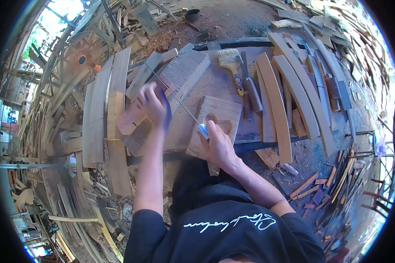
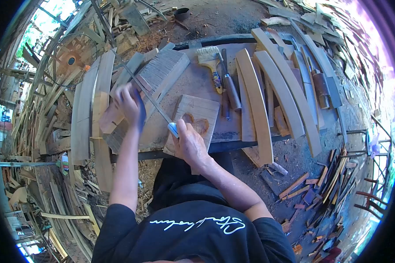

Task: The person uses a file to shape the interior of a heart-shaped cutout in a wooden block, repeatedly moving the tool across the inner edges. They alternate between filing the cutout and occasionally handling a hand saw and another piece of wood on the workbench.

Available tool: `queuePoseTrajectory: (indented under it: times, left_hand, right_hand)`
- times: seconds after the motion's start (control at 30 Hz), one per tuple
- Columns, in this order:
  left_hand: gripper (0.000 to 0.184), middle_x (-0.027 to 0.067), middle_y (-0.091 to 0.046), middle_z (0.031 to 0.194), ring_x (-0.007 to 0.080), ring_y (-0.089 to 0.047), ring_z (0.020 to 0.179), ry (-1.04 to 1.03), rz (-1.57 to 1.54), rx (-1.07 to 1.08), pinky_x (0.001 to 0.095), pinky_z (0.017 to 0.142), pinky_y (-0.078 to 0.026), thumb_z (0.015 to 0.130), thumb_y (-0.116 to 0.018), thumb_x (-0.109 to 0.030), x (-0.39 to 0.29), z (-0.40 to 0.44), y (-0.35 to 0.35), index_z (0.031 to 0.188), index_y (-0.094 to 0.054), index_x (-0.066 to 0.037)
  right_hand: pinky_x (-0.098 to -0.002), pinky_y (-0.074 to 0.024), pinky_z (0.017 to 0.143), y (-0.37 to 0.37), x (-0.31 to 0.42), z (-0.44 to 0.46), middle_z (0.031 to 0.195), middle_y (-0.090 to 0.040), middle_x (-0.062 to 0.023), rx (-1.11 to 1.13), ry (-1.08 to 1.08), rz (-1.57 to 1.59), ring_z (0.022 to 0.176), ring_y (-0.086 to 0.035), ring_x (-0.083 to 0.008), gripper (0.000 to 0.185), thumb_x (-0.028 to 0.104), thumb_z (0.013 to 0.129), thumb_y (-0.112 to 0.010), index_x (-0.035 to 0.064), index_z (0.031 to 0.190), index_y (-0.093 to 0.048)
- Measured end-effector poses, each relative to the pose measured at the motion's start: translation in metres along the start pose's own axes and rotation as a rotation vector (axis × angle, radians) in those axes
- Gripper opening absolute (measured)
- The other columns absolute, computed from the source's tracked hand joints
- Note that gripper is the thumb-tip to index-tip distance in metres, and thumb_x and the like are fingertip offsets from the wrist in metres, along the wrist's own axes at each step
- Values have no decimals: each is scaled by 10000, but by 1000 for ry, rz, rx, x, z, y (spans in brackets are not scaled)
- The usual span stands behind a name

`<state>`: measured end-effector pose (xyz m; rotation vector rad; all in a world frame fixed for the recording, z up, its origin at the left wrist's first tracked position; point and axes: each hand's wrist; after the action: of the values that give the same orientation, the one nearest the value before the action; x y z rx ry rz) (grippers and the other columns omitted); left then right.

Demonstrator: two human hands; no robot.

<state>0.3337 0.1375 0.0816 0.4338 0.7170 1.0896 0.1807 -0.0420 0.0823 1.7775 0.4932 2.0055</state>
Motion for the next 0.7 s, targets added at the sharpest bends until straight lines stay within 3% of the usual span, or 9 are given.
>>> queuePoseTrajectory:
  times: [0.07,0.1,0.23,0.47,0.57,0.63,0.7]
  left_hand:
    - [480,201,-498,1290,438,-459,1178,-68,92,48,577,968,-326,907,-633,-375,-16,-77,14,1246,-526,-53]
    - [620,214,-454,1344,434,-426,1210,-114,61,292,605,979,-290,850,-689,-387,-21,-120,25,1324,-472,-51]
    - [869,208,-360,1439,373,-328,1306,-220,-221,645,563,1068,-200,751,-738,-468,-78,-196,74,1441,-396,-64]
    - [898,247,-325,1485,407,-286,1363,-202,-93,654,569,1096,-176,792,-674,-539,-99,-199,49,1472,-368,-39]
    - [865,275,-314,1505,432,-239,1415,-215,-11,630,581,1115,-171,817,-648,-547,-78,-180,44,1456,-396,-21]
    - [823,297,-319,1505,448,-210,1440,-351,-64,783,598,1122,-178,835,-639,-525,-58,-165,45,1432,-427,0]
    - [783,277,-321,1516,424,-204,1456,-364,-88,775,583,1132,-188,853,-635,-488,-45,-163,46,1434,-436,-2]
  right_hand:
    - [-520,-470,723,3,-1,2,915,-573,-264,16,5,-5,870,-581,-486,255,139,933,-625,15,1049,-434]
    - [-521,-469,729,5,-2,3,921,-572,-268,30,4,-7,878,-579,-489,265,136,933,-623,11,1061,-427]
    - [-544,-489,741,12,4,3,925,-566,-279,75,51,-12,858,-603,-493,264,143,936,-590,15,1070,-401]
    - [-525,-472,732,17,6,9,936,-602,-296,85,55,-22,894,-583,-515,274,105,910,-633,3,1059,-427]
    - [-539,-470,718,16,5,9,910,-610,-310,42,79,-8,904,-583,-530,269,98,908,-637,4,1048,-427]
    - [-550,-466,716,15,8,8,885,-605,-321,39,56,14,918,-573,-538,265,85,902,-640,5,1034,-425]
    - [-552,-466,706,10,5,5,863,-606,-317,7,107,16,893,-575,-541,260,91,906,-637,8,1032,-425]
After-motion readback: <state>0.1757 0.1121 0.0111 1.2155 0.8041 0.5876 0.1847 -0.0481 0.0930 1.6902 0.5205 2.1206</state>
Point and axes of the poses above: each hand's wrist, its own z-axis towards the middle knuckle, its own y-axis out of the back of the hand, x = y × z
